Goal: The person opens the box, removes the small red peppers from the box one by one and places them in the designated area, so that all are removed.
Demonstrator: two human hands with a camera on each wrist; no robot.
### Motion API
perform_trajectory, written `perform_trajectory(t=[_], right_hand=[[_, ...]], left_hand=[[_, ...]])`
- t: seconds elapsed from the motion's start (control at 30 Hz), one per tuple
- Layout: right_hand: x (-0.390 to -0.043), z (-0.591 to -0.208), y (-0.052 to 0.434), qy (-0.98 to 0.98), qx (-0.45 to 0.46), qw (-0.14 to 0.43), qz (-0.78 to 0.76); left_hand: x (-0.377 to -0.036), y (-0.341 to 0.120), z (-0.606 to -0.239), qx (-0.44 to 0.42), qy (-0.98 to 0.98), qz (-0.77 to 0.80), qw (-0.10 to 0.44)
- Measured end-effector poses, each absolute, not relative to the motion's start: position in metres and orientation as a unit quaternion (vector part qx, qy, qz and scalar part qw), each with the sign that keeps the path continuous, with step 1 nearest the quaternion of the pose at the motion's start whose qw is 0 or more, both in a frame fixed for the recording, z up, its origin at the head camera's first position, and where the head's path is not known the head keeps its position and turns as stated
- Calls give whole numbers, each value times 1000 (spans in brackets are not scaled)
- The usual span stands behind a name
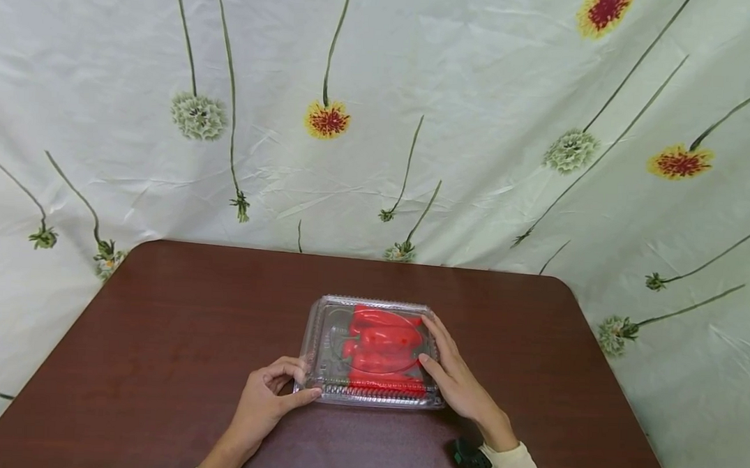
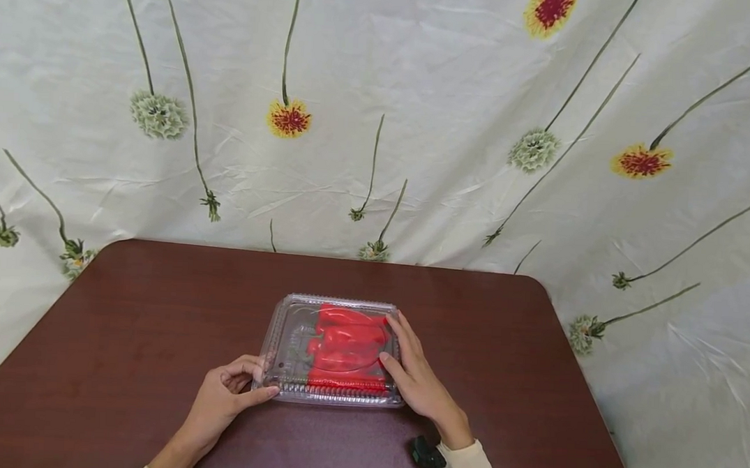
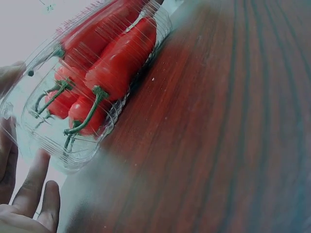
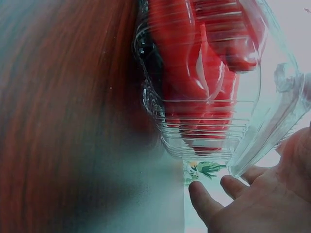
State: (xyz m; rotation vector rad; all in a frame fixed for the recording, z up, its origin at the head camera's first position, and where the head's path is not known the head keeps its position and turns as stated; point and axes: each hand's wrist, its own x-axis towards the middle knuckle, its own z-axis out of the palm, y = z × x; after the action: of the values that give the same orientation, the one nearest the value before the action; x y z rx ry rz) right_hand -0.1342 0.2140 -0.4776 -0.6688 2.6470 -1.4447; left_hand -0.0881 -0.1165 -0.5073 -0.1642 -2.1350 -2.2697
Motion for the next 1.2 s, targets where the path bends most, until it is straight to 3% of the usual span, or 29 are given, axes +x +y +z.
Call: perform_trajectory(t=[0.97,1.2], right_hand=[[-135,-477,215,857,-226,22,-462],[-137,-479,217,856,-224,29,-465]], left_hand=[[-81,-112,-506,-34,-683,-729,19],[-81,-116,-501,-83,-708,-701,15]])
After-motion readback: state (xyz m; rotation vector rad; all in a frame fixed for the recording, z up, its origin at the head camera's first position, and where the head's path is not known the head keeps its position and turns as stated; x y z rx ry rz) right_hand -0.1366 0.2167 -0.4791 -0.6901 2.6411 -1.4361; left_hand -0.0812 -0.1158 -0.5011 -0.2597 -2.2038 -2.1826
